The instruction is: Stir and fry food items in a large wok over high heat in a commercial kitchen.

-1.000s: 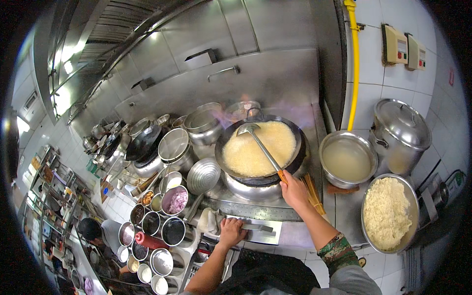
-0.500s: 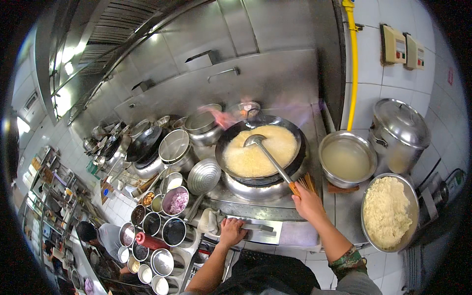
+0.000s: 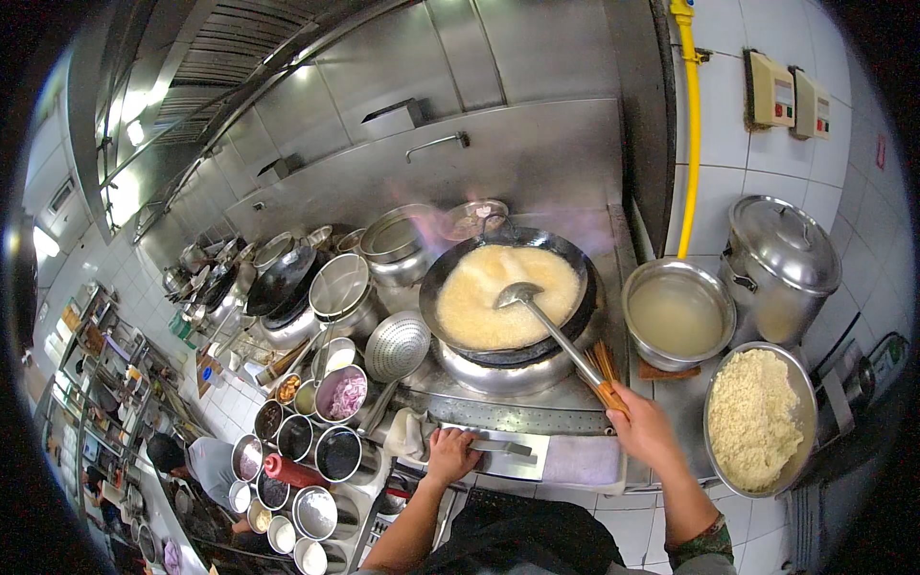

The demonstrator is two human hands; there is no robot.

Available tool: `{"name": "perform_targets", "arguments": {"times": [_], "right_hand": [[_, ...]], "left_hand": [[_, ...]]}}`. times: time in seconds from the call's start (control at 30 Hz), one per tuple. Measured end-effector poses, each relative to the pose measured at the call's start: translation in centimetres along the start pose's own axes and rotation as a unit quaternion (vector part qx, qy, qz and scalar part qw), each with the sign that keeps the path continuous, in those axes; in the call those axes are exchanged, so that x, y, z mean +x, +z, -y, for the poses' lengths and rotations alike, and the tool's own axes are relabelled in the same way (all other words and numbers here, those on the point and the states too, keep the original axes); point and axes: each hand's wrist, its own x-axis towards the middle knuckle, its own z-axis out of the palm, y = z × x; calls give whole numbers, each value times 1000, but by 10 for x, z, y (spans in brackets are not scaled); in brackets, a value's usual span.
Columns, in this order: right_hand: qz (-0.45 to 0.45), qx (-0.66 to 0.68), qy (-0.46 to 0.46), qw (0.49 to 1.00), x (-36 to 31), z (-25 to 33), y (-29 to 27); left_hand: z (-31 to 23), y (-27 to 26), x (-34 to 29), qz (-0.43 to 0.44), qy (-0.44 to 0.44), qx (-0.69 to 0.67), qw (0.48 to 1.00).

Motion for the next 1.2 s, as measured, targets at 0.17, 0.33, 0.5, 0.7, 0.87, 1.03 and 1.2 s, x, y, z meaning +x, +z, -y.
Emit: {"name": "perform_targets", "arguments": {"times": [0.17,0.33,0.5,0.7,0.87,1.03,1.2], "right_hand": [[5,9,14,1000,-14,7,-36],[6,20,34,999,-27,18,-73],[-10,35,13,999,-40,16,-92],[-10,27,24,999,-40,13,-95],[-13,46,35,998,-24,3,-68],[-23,13,14,1000,-2,-14,-35],[-29,-3,-3,1000,21,-26,-7]], "left_hand": [[0,1,2,-1,6,2,1000],[-2,0,1,6,-4,8,1000],[2,3,1,7,-2,9,1000],[1,3,2,5,2,12,1000],[0,0,2,6,-2,19,1000],[-3,-4,5,7,0,1,1000],[-2,-2,5,16,-7,12,1000]]}}
